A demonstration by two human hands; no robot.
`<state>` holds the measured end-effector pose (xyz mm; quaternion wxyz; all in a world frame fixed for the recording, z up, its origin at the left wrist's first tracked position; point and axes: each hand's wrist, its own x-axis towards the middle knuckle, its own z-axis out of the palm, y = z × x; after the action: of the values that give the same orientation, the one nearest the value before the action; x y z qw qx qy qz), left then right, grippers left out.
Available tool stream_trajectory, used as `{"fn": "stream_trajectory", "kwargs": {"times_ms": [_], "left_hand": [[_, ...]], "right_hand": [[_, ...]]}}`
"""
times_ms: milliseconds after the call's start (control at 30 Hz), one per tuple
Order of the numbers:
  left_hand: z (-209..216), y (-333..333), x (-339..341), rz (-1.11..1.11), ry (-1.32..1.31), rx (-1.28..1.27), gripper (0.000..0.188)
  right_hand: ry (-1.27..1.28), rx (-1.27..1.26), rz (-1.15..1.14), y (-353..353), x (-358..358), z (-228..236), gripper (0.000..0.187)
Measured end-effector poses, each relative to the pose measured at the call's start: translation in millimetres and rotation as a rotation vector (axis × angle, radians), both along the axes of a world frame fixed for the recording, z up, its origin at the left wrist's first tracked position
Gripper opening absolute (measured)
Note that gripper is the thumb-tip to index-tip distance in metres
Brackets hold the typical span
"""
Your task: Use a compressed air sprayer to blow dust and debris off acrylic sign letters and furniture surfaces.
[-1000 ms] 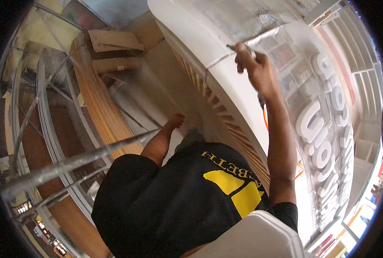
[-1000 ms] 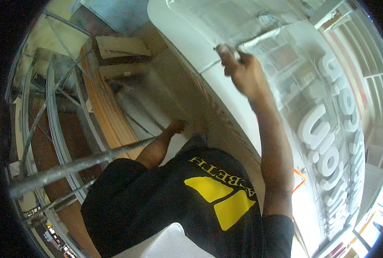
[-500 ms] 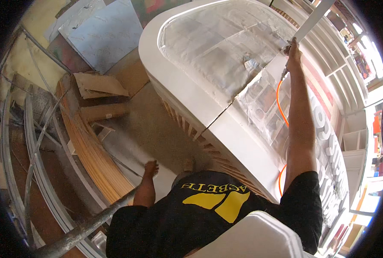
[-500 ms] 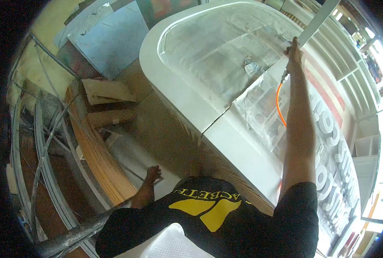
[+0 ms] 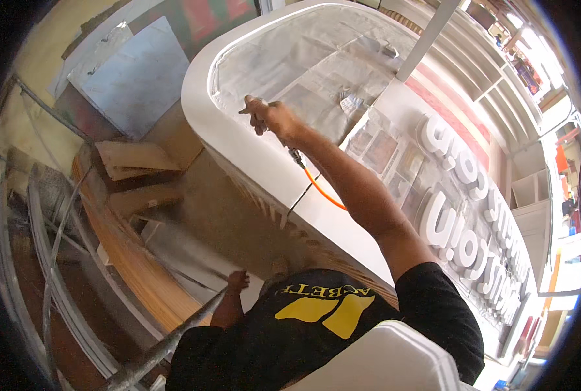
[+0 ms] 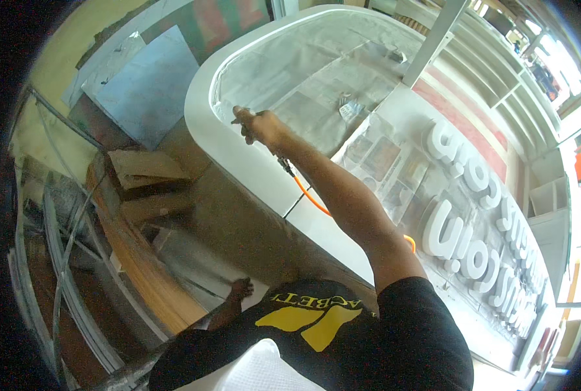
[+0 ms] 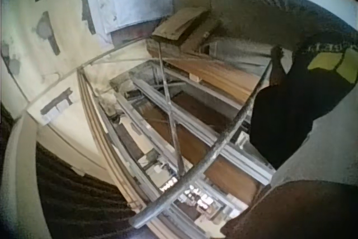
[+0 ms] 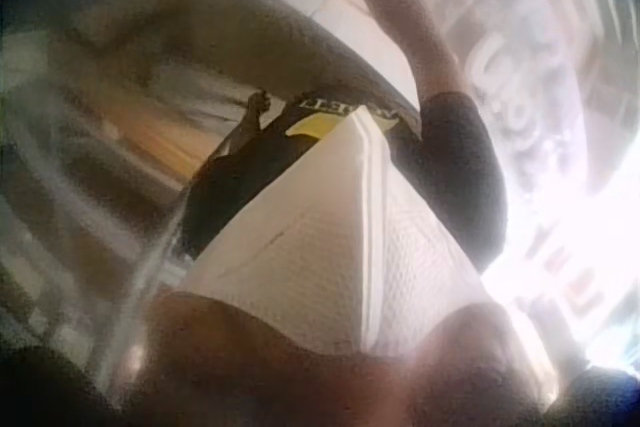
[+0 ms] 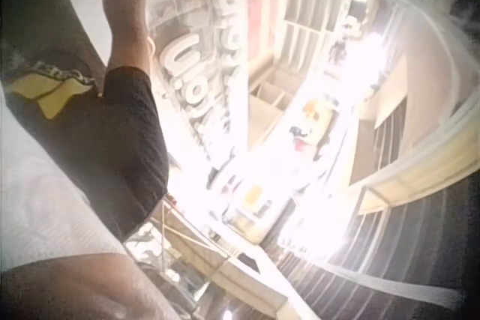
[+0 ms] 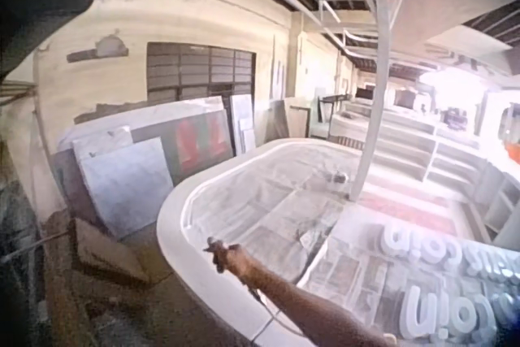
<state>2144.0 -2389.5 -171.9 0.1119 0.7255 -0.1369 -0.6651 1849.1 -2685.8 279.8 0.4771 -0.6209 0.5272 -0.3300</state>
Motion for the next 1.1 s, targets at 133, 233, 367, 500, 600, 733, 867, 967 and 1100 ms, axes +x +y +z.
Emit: {"fn": "stream_trajectory", "kwargs": {"times_ms": [133, 233, 367, 500, 600, 733, 867, 967, 1100], "left_hand": [[21.4, -63.5, -8.5, -0.145, -0.017, -0.254, 0.037], [-15.4, -72.1, 3.4, -0.097, -0.040, -0.307, 0.036], [-8.3, -71.9, 2.0, 0.025, 0.050, -0.220, 0.030], [26.9, -29.6, -11.0, 0.136, 0.049, -0.118, 0.028], [44.1, 0.4, -16.8, -0.012, -0.072, -0.054, 0.029], [25.1, 31.9, -15.5, 0.022, 0.012, -0.062, 0.030], [25.6, 30.9, -11.3, 0.020, 0.086, 0.018, 0.035], [14.3, 35.4, -6.3, 0.119, -0.025, -0.061, 0.037], [19.5, 22.9, -1.9, 0.174, -0.056, -0.076, 0.037]], "right_hand": [[0.003, -0.236, -0.061, -50.0, -76.9, -43.1, 0.062], [-0.110, -0.259, -0.344, -84.6, -134.5, -26.9, 0.065], [-0.426, -0.274, -0.556, -86.7, -175.9, 2.9, 0.055], [-0.463, -0.196, -0.393, -78.2, -138.2, 6.4, 0.055], [-0.419, -0.108, -0.251, -74.9, -109.8, 7.7, 0.055], [-0.414, -0.028, -0.100, -81.7, -62.0, 15.0, 0.055], [-0.456, -0.055, 0.067, -98.3, -27.9, 13.5, 0.053], [-0.475, -0.061, 0.071, -105.4, 6.9, 17.0, 0.056], [-0.344, -0.112, -0.015, -133.9, 21.3, 12.8, 0.055]]}}
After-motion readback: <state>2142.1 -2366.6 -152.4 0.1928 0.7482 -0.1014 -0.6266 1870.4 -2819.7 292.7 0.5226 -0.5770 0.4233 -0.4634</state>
